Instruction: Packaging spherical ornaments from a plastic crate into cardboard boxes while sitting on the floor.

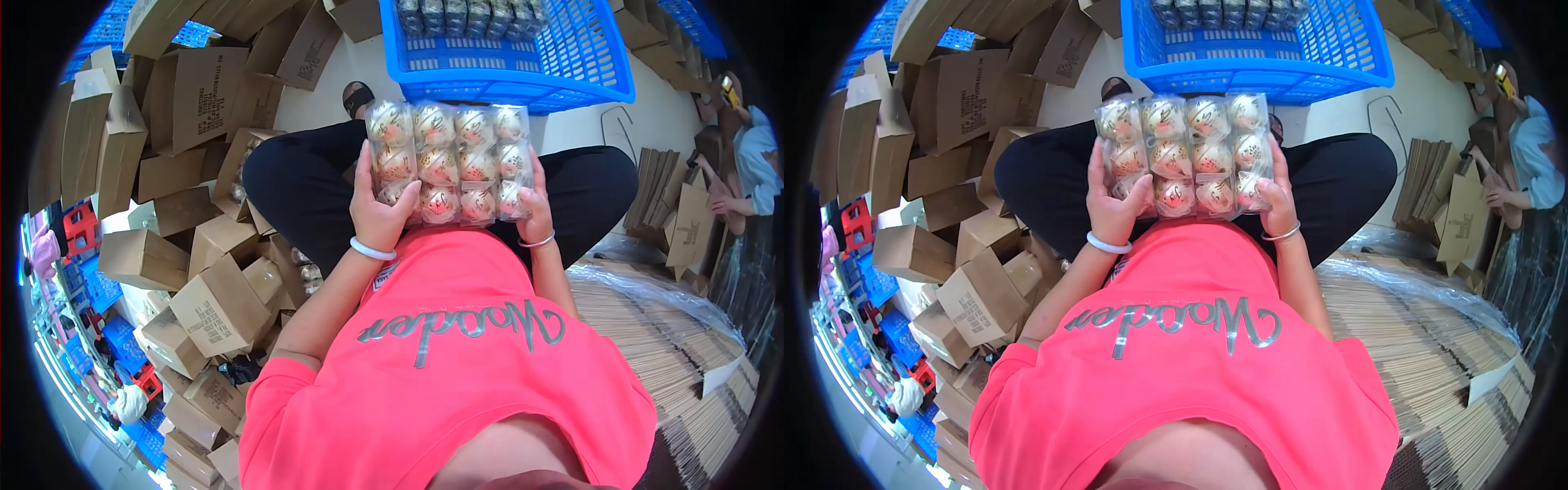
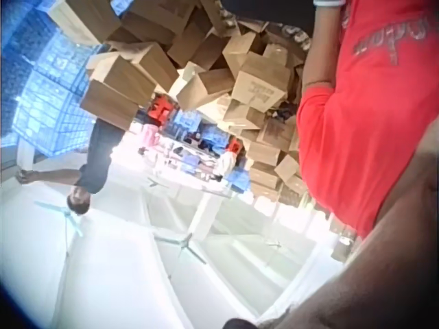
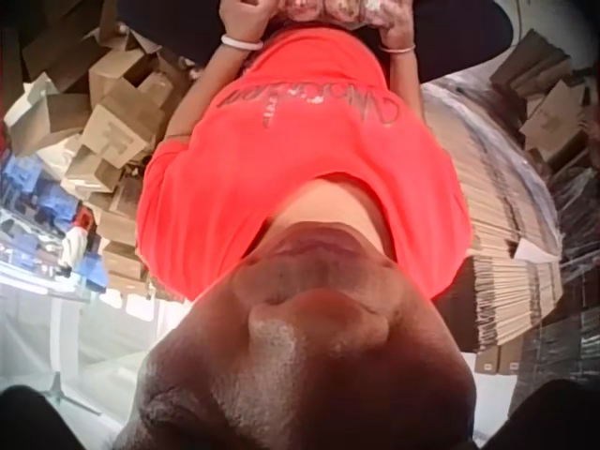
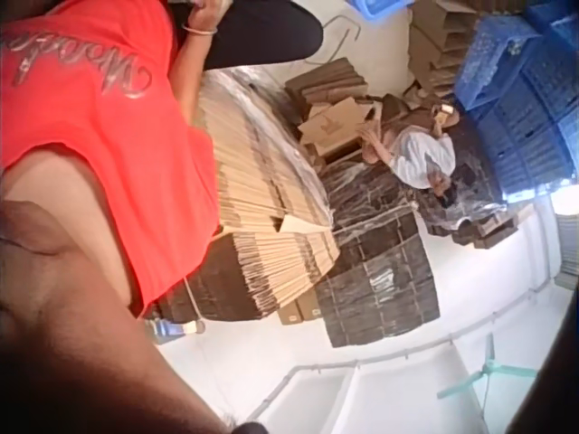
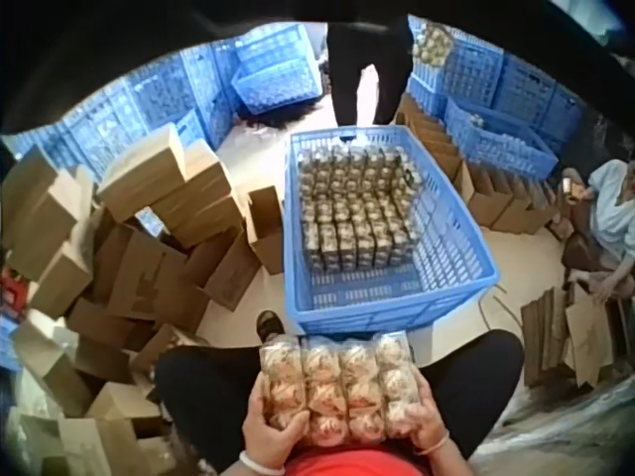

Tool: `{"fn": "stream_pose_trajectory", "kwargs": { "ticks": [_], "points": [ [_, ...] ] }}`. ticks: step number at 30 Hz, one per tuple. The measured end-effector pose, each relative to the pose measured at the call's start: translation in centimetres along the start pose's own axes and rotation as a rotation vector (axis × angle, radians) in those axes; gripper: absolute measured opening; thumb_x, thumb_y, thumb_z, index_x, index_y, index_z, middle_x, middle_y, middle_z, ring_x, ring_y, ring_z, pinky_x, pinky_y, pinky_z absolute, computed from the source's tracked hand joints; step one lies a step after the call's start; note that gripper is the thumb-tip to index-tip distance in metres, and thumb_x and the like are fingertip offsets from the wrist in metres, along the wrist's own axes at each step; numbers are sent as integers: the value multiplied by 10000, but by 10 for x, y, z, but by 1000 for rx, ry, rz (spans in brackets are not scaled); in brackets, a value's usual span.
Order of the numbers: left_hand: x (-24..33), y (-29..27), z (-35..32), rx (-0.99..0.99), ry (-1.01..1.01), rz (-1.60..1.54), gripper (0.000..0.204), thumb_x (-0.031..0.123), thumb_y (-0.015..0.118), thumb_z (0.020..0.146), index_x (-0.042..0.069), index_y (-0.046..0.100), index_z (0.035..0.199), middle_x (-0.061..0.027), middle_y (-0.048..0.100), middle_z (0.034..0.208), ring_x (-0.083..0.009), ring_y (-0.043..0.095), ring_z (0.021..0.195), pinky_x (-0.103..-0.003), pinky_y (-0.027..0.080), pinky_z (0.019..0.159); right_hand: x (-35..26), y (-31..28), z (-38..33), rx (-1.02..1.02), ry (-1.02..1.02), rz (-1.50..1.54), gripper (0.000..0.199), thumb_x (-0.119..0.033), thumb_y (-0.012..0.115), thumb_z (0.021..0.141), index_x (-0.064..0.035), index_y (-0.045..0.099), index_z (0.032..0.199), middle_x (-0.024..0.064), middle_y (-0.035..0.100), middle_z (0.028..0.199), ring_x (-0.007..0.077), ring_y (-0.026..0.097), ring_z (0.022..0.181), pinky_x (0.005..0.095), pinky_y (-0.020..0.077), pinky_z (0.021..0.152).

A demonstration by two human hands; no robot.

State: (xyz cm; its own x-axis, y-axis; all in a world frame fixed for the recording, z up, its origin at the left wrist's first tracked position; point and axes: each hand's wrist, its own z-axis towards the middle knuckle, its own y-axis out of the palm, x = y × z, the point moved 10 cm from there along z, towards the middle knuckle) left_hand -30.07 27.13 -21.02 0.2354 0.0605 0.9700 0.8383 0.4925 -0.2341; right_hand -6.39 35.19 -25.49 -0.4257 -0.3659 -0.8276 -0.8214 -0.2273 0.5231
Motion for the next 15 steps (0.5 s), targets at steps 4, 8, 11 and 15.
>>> {"fn": "stream_pose_trajectory", "kwargs": {
  "ticks": [4,8,11,15],
  "points": [
    [-64,7,-13,-51,-227,77,793,172,704,676,52,271,1329,-185,490,1195,-261,520,1061,-321,415,880,27,-12,2,-30,108,-82,682,-198,464,748,-20,208,1354,148,333,1330,242,357,1217,346,284,1005],
    [-100,21,9,-147,-341,146,800,308,680,689,71,269,1333,-222,531,1131,-322,538,1033,-350,416,868,32,-25,16,48,227,-117,658,-192,468,769,-17,215,1351,131,360,1312,228,380,1199,333,311,984],
    [-119,27,7,-227,-422,247,776,351,663,690,64,301,1313,-206,542,1122,-318,538,1031,-356,410,869,39,-29,19,93,313,-83,638,-168,452,780,-14,214,1352,116,407,1275,196,422,1159,301,361,935],
    [-132,30,22,-317,-519,202,719,360,650,688,38,367,1265,-201,555,1096,-307,544,1019,-343,406,871,53,-37,39,80,452,-197,643,-212,468,812,-38,193,1367,96,421,1264,170,448,1126,278,368,914]
  ]
}}
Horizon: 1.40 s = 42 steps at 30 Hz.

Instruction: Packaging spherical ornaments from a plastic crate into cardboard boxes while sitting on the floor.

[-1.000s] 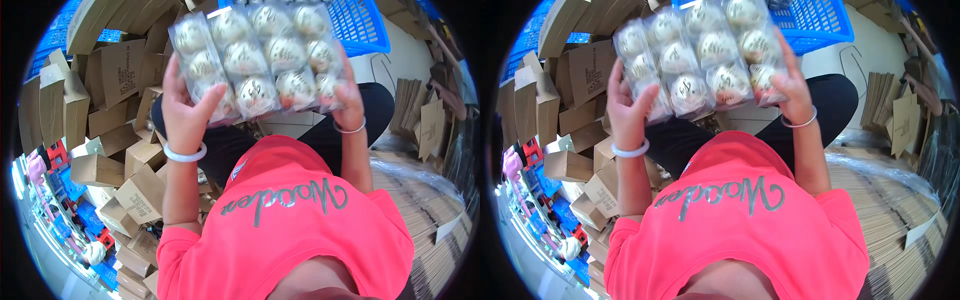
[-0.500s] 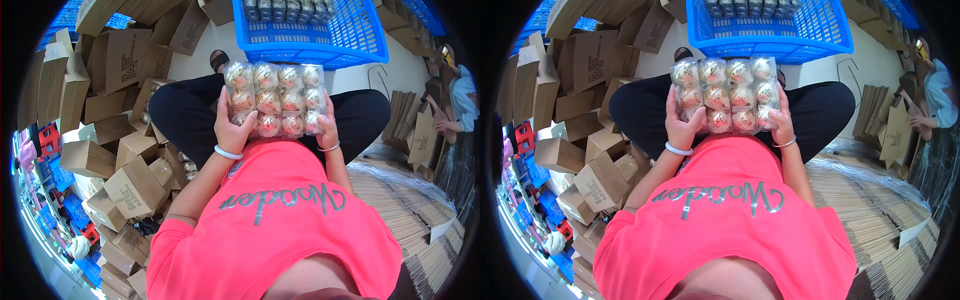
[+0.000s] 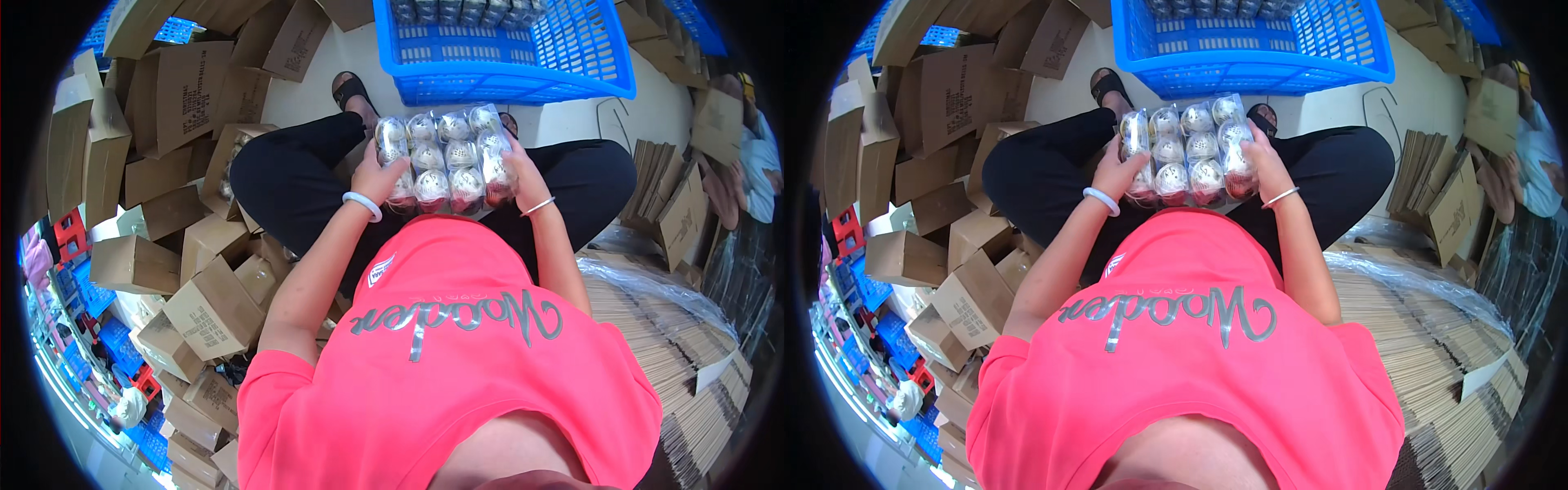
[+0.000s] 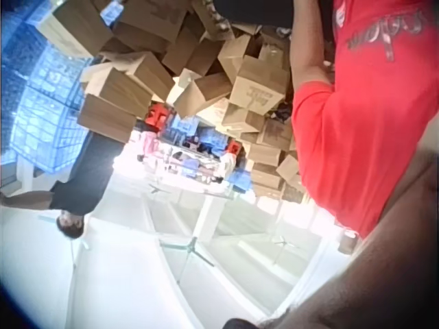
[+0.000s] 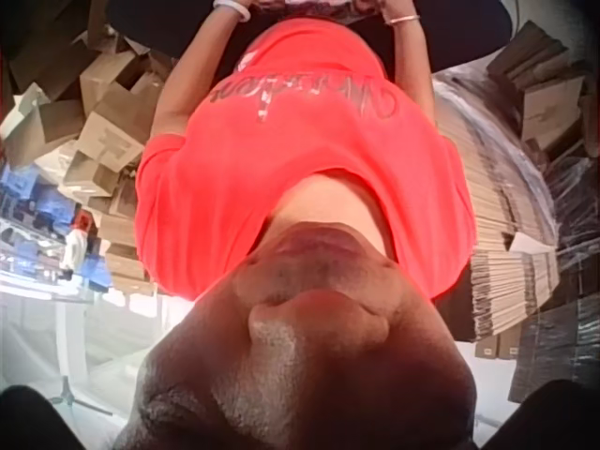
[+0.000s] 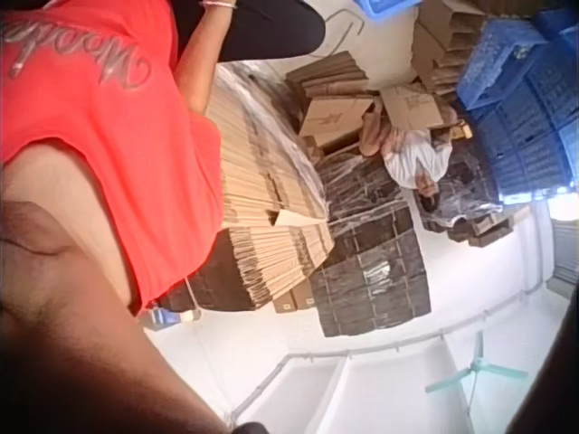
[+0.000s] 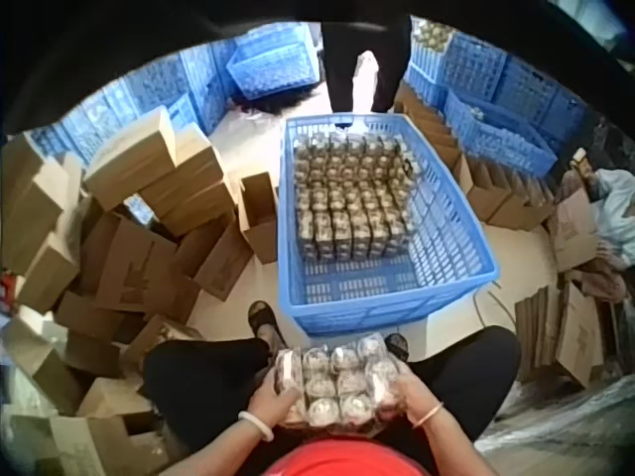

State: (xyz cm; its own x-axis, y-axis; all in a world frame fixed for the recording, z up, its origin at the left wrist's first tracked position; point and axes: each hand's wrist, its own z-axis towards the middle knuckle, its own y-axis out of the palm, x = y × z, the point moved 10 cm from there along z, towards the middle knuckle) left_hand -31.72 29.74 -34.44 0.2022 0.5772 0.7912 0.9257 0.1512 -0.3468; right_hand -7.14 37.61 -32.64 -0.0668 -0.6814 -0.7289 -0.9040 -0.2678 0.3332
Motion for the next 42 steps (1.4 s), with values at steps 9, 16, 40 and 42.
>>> {"fn": "stream_pose_trajectory", "kwargs": {
  "ticks": [9,16,40,42],
  "points": [
    [-17,-2,22,-163,-176,48,784,353,670,691,-34,328,1282,-213,518,1144,-246,534,1031,-301,409,870,-15,20,-14,-129,116,-365,777,-279,524,802,0,82,1376,163,374,1287,209,377,1179,282,361,910],
    [0,8,32,-271,-104,295,866,415,670,695,-23,267,1323,-230,461,1213,-257,476,1107,-291,364,926,-19,16,-16,-55,179,-389,662,-235,521,807,-13,212,1348,152,456,1189,204,461,1061,303,391,873],
    [-112,48,112,-602,-310,761,676,582,432,803,-4,546,1122,-174,575,1082,-296,541,999,-339,370,882,25,-19,94,-130,625,-902,856,-710,362,729,-25,423,1239,268,542,1063,341,591,883,368,492,674],
    [-88,61,104,-620,-347,806,664,574,431,810,1,544,1126,-180,567,1095,-310,529,1019,-361,353,897,18,-19,92,-76,571,-1061,572,-509,456,793,-14,575,1052,204,604,964,302,627,788,354,507,585]
  ]
}}
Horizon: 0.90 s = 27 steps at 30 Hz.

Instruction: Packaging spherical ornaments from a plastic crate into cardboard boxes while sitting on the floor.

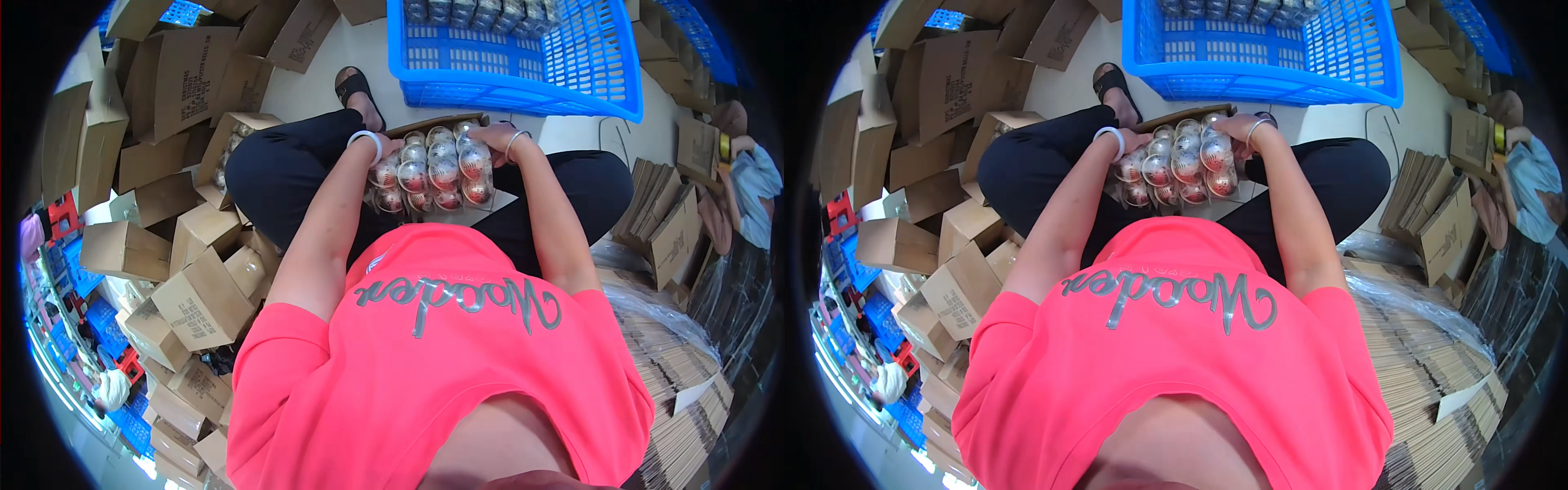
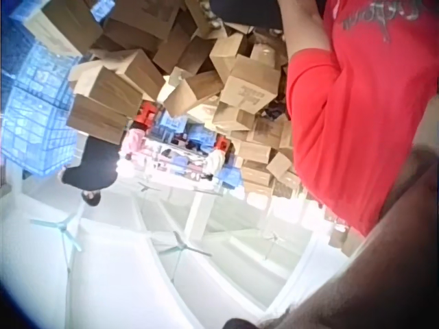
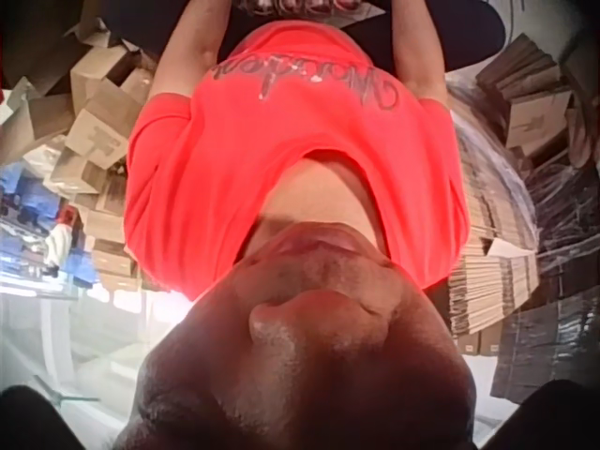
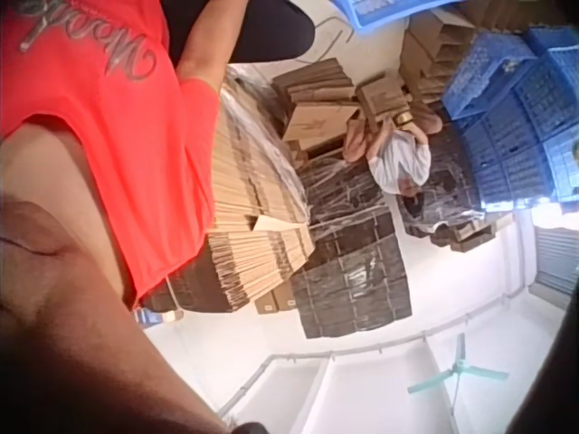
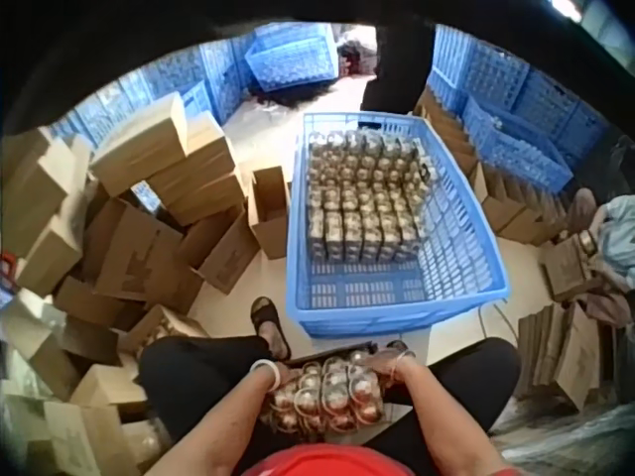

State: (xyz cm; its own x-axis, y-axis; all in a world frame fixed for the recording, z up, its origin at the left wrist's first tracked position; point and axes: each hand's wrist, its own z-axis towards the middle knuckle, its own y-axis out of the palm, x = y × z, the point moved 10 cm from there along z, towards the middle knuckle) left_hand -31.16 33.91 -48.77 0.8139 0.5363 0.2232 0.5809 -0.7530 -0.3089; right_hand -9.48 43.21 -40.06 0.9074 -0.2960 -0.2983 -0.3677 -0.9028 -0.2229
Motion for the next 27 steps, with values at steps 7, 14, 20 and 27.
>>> {"fn": "stream_pose_trajectory", "kwargs": {
  "ticks": [7,14,20,27],
  "points": [
    [92,-26,-71,184,173,492,406,347,424,852,69,574,1107,-162,590,1067,-286,553,1027,-386,449,820,-2,-8,41,38,-5,-117,387,-273,422,850,58,573,980,195,609,871,292,639,647,377,493,466],
    [123,-8,-78,119,619,-93,982,756,433,650,-12,365,1259,-241,416,1254,-339,410,1170,-385,313,981,-4,-10,81,78,23,-191,397,-271,439,863,67,552,1038,205,591,986,307,639,756,405,510,581],
    [123,-2,-71,0,673,-119,1084,479,745,568,20,169,1363,-202,291,1357,-311,319,1239,-359,247,1032,-41,-18,55,281,-72,-684,397,-317,454,852,-23,564,1093,156,582,1074,294,566,990,402,447,835],
    [134,-38,-84,241,780,-152,878,574,629,647,72,344,1308,-207,417,1270,-318,415,1166,-355,329,971,-34,-47,21,190,-147,-250,562,-478,490,805,-41,515,1157,125,516,1198,283,528,1043,383,420,861]
  ]
}}
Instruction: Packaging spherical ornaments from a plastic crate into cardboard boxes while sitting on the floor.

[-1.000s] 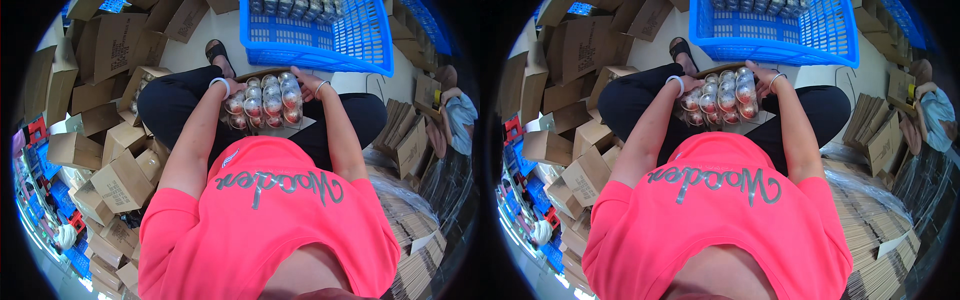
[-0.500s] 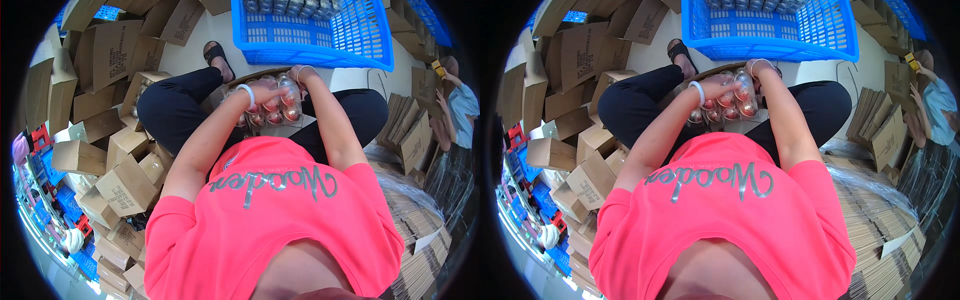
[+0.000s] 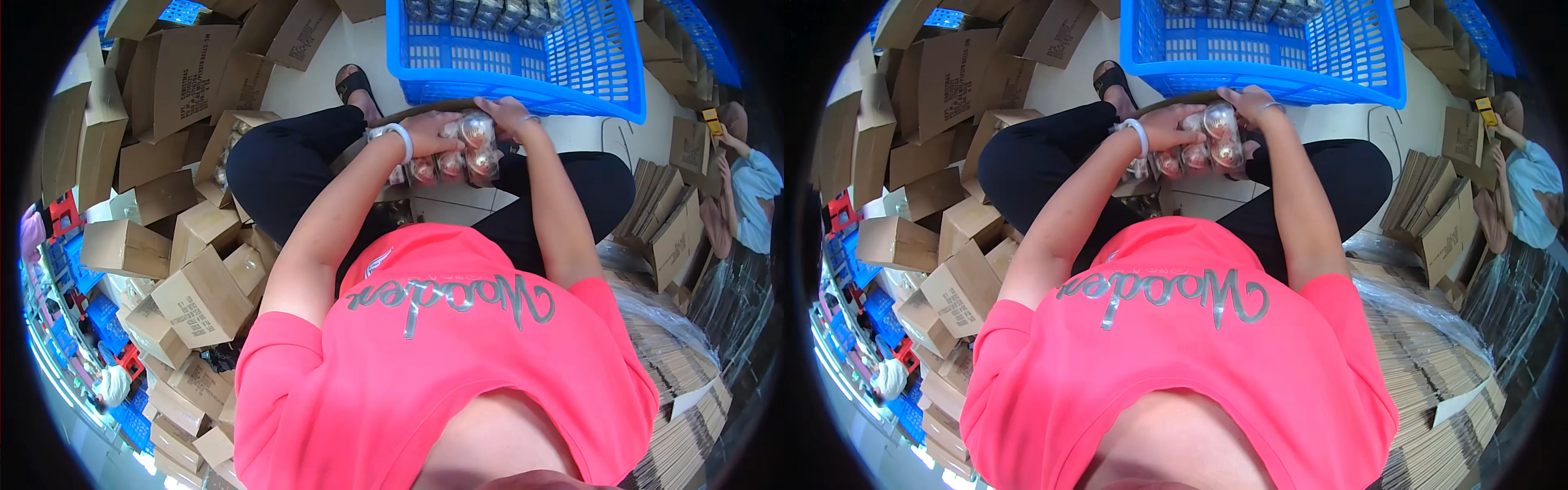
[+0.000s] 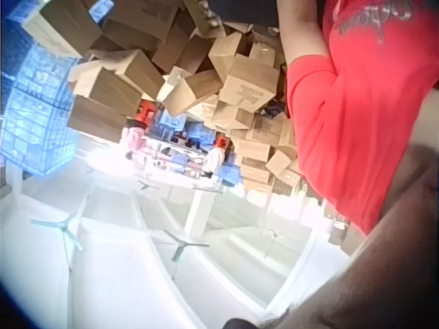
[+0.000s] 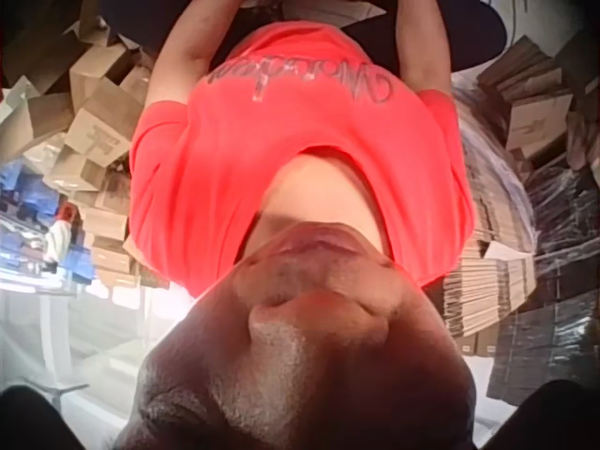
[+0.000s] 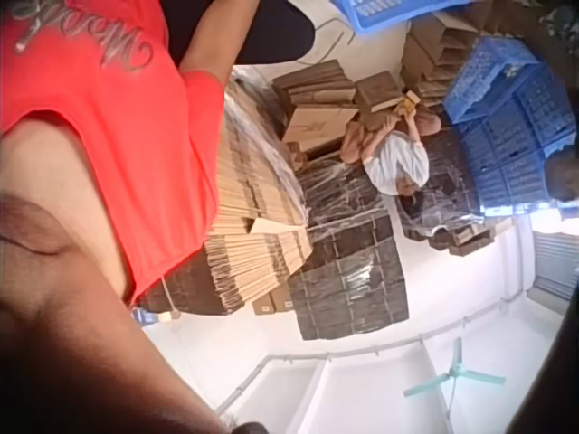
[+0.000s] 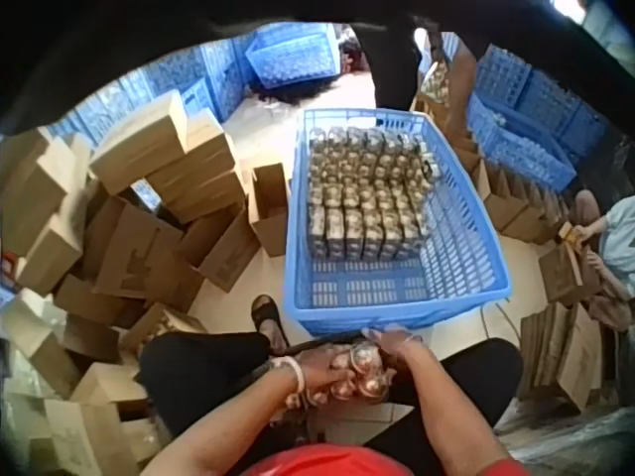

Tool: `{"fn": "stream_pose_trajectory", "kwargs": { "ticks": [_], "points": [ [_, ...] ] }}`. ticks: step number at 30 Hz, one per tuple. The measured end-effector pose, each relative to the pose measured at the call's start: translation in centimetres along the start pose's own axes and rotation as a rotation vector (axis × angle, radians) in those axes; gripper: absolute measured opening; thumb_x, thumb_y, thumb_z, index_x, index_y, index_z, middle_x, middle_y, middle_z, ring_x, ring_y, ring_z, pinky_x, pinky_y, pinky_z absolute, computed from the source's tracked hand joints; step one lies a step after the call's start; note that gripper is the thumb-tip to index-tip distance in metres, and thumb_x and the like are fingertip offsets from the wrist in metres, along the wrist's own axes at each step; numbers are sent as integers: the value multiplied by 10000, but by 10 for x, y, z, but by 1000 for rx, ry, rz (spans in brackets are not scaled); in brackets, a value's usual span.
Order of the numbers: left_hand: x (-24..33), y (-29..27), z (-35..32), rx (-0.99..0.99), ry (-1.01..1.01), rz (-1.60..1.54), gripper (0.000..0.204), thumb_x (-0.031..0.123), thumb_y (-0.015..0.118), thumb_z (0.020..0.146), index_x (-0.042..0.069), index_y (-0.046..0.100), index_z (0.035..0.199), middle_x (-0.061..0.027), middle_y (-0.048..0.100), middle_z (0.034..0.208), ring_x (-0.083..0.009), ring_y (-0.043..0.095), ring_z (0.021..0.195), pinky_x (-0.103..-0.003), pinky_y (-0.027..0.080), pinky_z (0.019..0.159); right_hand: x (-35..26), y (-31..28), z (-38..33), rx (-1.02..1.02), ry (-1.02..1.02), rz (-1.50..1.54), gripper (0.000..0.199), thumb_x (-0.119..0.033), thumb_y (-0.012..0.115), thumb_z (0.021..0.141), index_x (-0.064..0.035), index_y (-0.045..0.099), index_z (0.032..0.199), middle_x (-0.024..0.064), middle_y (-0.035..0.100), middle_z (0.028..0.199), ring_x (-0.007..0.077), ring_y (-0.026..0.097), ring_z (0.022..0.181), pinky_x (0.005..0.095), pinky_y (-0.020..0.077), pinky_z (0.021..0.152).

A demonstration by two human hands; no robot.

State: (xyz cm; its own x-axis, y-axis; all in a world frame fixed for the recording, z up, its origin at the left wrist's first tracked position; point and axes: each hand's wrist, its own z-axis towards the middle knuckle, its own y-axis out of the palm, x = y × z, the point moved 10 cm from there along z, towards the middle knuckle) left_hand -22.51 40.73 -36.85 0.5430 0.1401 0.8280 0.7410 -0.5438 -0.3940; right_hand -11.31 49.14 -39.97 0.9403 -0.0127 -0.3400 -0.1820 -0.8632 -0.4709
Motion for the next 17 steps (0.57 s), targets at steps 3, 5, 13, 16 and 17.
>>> {"fn": "stream_pose_trajectory", "kwargs": {
  "ticks": [3,5,13,16,17],
  "points": [
    [8,-3,2,52,-66,56,839,595,598,662,95,370,1297,-189,435,1260,-304,439,1145,-363,345,958,-3,11,-45,-60,-28,482,657,-533,486,787,-7,481,1182,133,512,1203,285,539,1022,355,408,867],
    [12,-1,7,35,-115,127,845,594,600,663,97,364,1304,-187,449,1249,-295,452,1138,-360,352,951,2,13,-22,45,-351,318,657,-549,460,799,-50,452,1227,153,491,1218,292,536,1026,335,412,861],
    [-29,-2,26,27,-235,28,703,579,527,751,140,401,1285,-182,530,1160,-315,493,1094,-360,361,928,-30,-4,-31,601,-359,-180,359,-413,406,878,-126,581,1006,113,600,992,325,584,829,415,458,705],
    [-26,-7,29,81,-229,172,681,576,518,759,152,407,1280,-185,542,1141,-272,508,1090,-359,362,931,-44,-6,-42,754,-611,-266,347,-414,406,878,-128,573,982,97,621,909,319,595,743,431,461,661],
    [-26,-7,28,99,-237,204,676,568,523,761,151,408,1280,-188,553,1124,-238,519,1085,-355,365,930,-43,-4,-36,710,-581,-267,335,-396,407,883,-127,563,1009,115,620,910,318,595,771,424,463,678]
  ]
}}
